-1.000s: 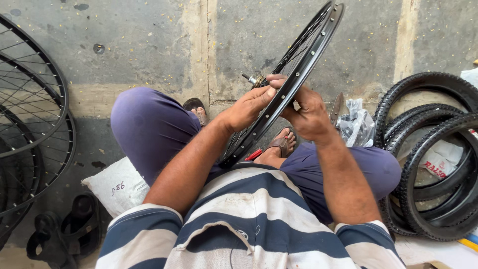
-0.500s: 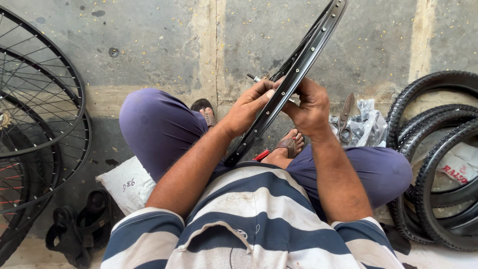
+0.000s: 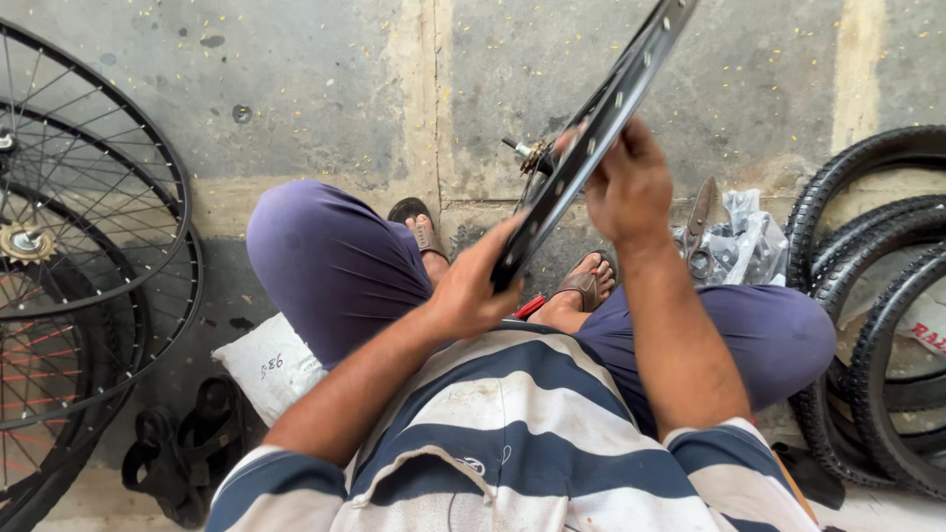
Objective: The person sits on the floor holding a bicycle rim and hub assembly, threading spokes through the hub flanges and into the rim eyelets one at a time, rotating the wheel as they work around it. They continue lacing spokes around the rim for the duration of the clip.
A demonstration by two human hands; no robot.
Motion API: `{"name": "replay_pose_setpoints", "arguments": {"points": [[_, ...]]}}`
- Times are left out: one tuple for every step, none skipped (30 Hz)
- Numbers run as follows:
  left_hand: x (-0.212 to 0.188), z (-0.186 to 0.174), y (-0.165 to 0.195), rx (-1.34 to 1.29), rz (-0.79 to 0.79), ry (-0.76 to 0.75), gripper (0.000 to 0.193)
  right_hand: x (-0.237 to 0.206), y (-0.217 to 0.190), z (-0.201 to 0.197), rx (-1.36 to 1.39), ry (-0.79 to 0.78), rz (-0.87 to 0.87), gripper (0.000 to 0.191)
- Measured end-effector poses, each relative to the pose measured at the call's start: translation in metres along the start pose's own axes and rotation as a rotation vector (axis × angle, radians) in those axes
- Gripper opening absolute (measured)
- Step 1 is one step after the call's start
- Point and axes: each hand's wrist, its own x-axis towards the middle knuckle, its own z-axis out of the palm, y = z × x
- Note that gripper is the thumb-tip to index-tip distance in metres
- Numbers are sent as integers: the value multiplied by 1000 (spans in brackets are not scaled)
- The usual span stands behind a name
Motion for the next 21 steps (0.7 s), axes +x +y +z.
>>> {"name": "replay_pose_setpoints", "arguments": {"points": [[8,0,6,-25,-118,-27,81,7,-1,-2,72,35,13,19],[17,-1,12,16,-209,-41,83,12,-2,-3,112,59,-35,19],[25,-3,19,59,-297,-55,84,15,-2,-3,153,83,-85,18],[32,-6,25,103,-385,-68,86,14,-2,-3,194,103,-135,18],[39,-8,31,88,-331,-51,87,12,-3,-3,63,148,-240,18],[44,-10,35,73,-278,-32,87,2,0,-2,-67,190,-343,17],[47,-11,39,55,-230,-15,88,-9,4,1,-199,233,-443,17],[50,-11,41,101,-108,32,89,-19,9,3,-268,180,-381,20],[51,-10,42,143,14,71,91,-29,13,5,-337,132,-320,23],[52,-9,41,183,137,104,92,-34,16,6,-406,88,-258,27],[52,-8,40,180,114,97,93,-36,19,7,-341,73,-240,25],[51,-6,38,177,91,92,93,-36,20,7,-276,54,-224,23],[50,-5,35,175,68,92,94,-32,20,7,-211,30,-206,21],[48,-5,33,170,80,103,95,-27,19,7,-251,7,-183,20],[47,-4,31,165,92,115,96,-21,16,7,-290,-16,-160,20],[45,-4,29,162,105,127,97,-15,13,8,-329,-40,-139,23],[44,-4,28,158,95,127,98,-11,9,10,-236,-69,-97,26],[43,-5,27,152,84,127,99,-9,6,12,-144,-97,-53,28],[42,-5,27,146,71,130,100,-8,2,15,-52,-127,-6,31],[41,-6,27,138,59,131,100,-9,-1,17,-126,-134,-40,31],[41,-8,26,131,46,132,100,-11,-4,20,-199,-141,-74,32]]}}
